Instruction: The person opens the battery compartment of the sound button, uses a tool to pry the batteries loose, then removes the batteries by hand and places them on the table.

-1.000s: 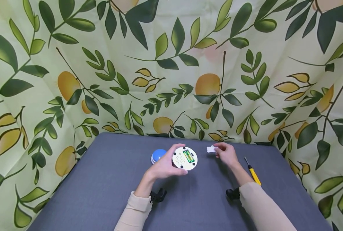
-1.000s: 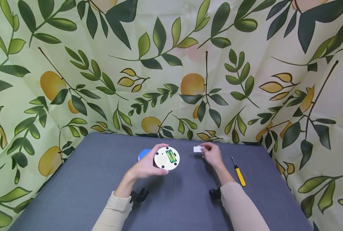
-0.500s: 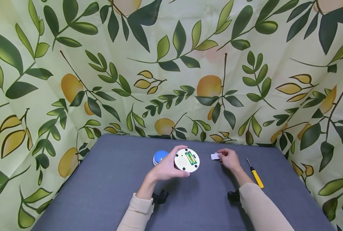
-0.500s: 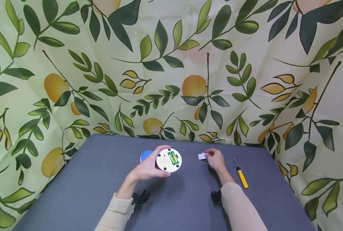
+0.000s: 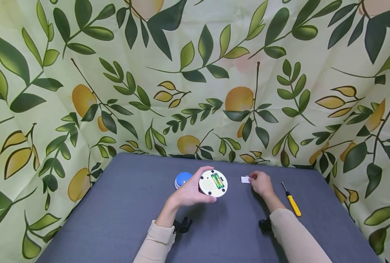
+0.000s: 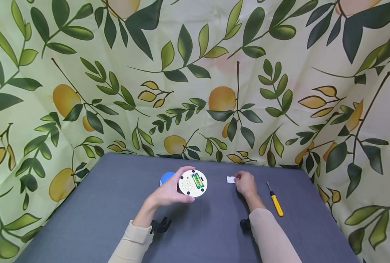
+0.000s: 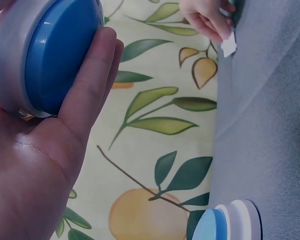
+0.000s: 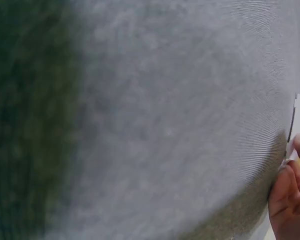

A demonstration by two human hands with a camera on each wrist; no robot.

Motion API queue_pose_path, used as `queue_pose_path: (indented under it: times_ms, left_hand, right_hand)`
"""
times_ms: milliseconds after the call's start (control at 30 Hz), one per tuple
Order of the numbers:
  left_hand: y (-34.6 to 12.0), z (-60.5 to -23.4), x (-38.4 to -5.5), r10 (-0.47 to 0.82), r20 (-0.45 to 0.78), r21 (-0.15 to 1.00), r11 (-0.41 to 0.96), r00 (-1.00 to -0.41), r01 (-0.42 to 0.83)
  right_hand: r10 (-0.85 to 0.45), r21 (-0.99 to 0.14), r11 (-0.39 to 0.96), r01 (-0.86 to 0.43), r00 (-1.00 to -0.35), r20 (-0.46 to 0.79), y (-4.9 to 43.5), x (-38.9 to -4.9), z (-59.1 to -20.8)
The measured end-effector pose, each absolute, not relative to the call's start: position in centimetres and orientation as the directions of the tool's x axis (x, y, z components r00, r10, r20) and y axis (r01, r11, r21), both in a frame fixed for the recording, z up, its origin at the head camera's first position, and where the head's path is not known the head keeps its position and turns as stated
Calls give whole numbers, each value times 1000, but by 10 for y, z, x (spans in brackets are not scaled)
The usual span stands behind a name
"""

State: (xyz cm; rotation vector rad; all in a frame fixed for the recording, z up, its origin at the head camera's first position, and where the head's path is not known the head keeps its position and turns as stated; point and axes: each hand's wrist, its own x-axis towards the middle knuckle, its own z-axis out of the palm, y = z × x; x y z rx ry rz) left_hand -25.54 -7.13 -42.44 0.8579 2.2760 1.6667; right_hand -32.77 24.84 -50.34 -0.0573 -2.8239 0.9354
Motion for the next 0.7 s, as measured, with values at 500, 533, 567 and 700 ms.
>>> queue_pose_path:
  times_ms: [500, 533, 567, 700]
  left_hand:
    - [-71, -423, -254, 558, 182, 921, 192, -810, 339]
    - [-71, -423, -254, 558, 182, 921, 191, -810, 339]
    - [-71, -423, -254, 557, 183, 921, 191, -810, 340]
    - [-71, -422, -253, 556, 192, 916, 195, -808, 352]
  right_hand:
    - [-74, -387, 910, -148, -977, 200, 263, -301, -480]
    - [-81, -376, 914, -153, -976, 201, 265, -298, -479]
    - [-89, -367, 916, -161, -975, 204, 266, -295, -477]
    - [-114, -325, 928, -183, -969, 219, 272, -281, -474]
